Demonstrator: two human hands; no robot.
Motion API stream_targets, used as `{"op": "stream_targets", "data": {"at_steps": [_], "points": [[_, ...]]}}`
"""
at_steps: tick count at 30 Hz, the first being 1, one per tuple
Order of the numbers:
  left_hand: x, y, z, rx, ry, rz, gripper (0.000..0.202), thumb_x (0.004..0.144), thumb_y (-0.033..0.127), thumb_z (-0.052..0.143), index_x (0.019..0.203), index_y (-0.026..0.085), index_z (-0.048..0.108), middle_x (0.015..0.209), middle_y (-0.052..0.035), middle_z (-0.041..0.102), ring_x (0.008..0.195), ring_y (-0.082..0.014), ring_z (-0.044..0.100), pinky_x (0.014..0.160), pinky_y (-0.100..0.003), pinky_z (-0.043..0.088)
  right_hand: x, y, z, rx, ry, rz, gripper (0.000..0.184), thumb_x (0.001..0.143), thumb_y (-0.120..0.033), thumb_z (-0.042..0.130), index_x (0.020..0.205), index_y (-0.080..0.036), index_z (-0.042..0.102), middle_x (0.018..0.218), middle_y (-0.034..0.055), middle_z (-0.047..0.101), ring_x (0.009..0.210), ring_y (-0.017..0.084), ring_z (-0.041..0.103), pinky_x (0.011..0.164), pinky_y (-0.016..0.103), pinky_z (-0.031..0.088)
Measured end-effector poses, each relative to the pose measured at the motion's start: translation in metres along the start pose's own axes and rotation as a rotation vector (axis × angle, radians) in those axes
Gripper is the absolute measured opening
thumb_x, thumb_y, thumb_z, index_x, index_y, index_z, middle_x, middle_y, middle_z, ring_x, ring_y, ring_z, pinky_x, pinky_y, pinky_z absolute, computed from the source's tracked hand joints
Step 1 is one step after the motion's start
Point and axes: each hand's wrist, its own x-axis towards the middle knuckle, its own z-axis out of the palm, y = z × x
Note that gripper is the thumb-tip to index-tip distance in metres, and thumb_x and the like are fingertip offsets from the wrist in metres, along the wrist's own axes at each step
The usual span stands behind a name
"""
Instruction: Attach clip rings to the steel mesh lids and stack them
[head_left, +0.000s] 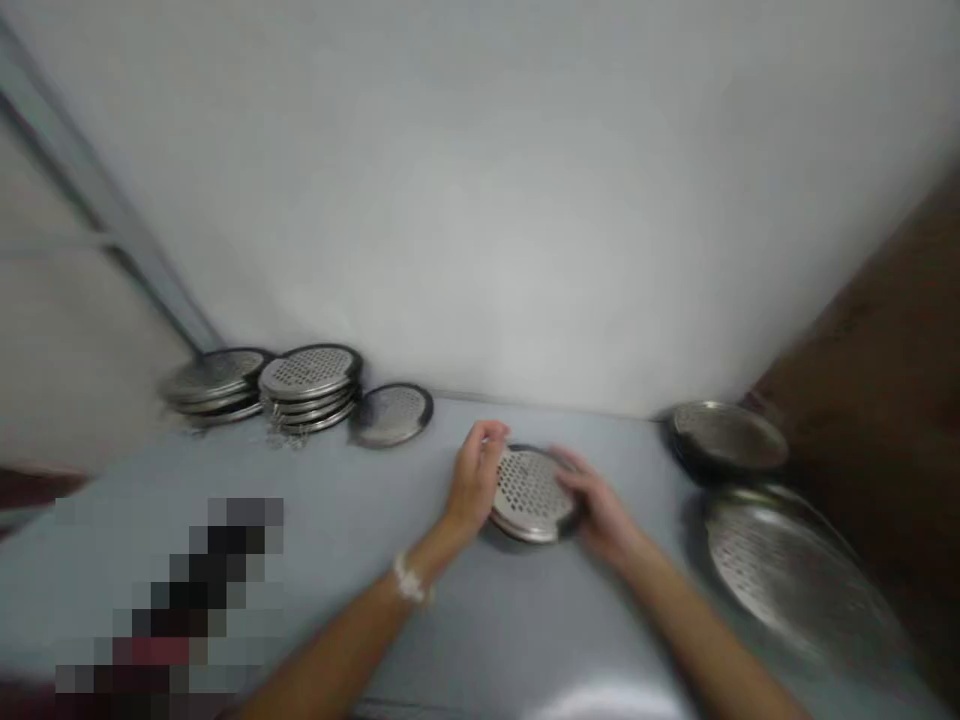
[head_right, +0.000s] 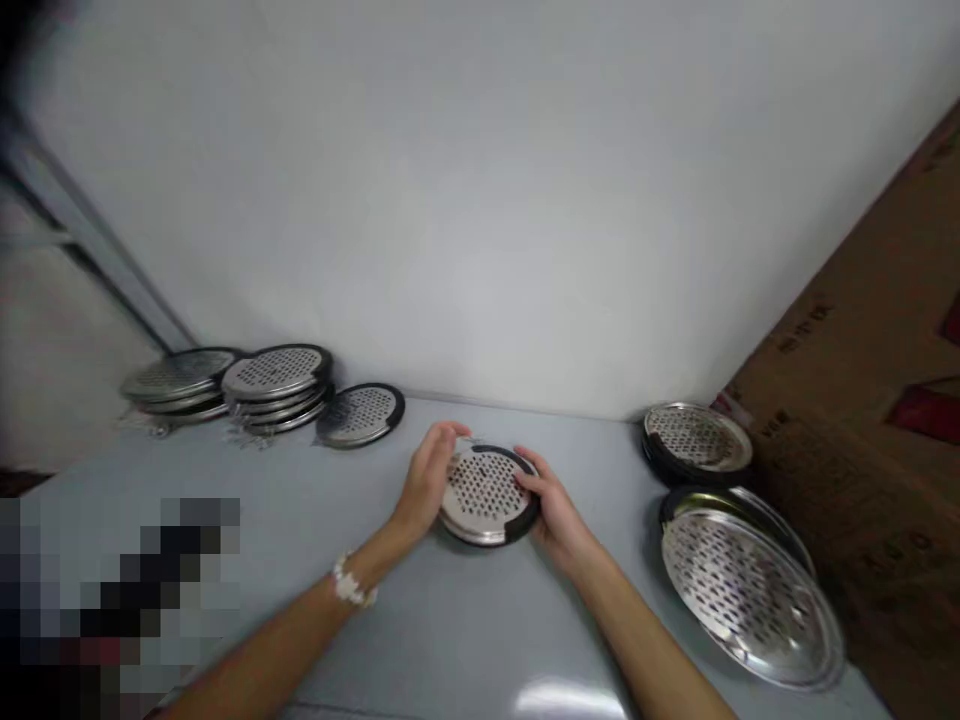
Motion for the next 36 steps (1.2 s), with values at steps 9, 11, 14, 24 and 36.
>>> {"op": "stream_targets", "data": {"at_steps": [9, 11, 14, 24, 36], "points": [[-0.017, 0.021, 0.001, 0.478, -0.364, 0.607, 0.029, 0.092, 0.024, 0.061, 0.120, 0.021, 0.062, 0.113, -0.0097, 0.068, 0.108, -0.0269, 0.058, 0.096, -0.044, 0.046, 0.014, -0.027, -0.037, 0.030, 0.052, -0.020, 0.027, 0.084, -0.042, 0.065, 0.090, -0.017, 0.074, 0.082, 0.0074, 0.077, 0.067, 0.020, 0.069, 0.062, 0.029, 0.056], [-0.012, 0.019, 0.000, 0.377, -0.223, 0.442, 0.024, 0.093, 0.027, 0.061, 0.115, 0.019, 0.063, 0.106, -0.0091, 0.068, 0.101, -0.0250, 0.060, 0.093, -0.042, 0.049, 0.014, -0.027, -0.036, -0.068, 0.057, -0.060, 0.038, 0.084, -0.054, 0.064, 0.085, -0.016, 0.073, 0.074, 0.0074, 0.074, 0.058, 0.018, 0.066, 0.053, 0.027, 0.052], [0.001, 0.009, -0.002, 0.120, -0.091, 0.098, 0.027, 0.094, 0.034, 0.059, 0.115, 0.017, 0.059, 0.106, -0.0086, 0.069, 0.095, -0.0218, 0.065, 0.086, -0.035, 0.053, 0.014, -0.023, -0.035, -0.326, 0.121, -0.204, 0.041, 0.078, -0.057, 0.072, 0.084, -0.016, 0.073, 0.064, 0.0033, 0.069, 0.050, 0.014, 0.057, 0.045, 0.022, 0.042], [0.005, -0.022, -0.004, 0.653, -0.402, 0.013, 0.030, 0.099, 0.020, 0.040, 0.095, 0.014, 0.068, 0.095, -0.0139, 0.072, 0.094, -0.0271, 0.067, 0.089, -0.040, 0.050, 0.021, -0.011, -0.042, -0.458, 0.166, -0.209, 0.041, 0.069, -0.046, 0.079, 0.099, -0.018, 0.073, 0.096, 0.0078, 0.077, 0.087, 0.026, 0.070, 0.078, 0.035, 0.053], [0.013, -0.046, -0.019, 0.895, -0.583, 0.283, 0.052, 0.091, 0.004, 0.043, 0.140, 0.019, 0.050, 0.149, -0.0088, 0.050, 0.137, -0.0259, 0.041, 0.110, -0.042, 0.038, 0.025, 0.008, -0.043, -1.046, 0.075, -0.629, 0.048, 0.088, -0.040, 0.055, 0.133, -0.023, 0.054, 0.134, 0.0109, 0.057, 0.120, 0.026, 0.057, 0.106, 0.046, 0.044]]}}
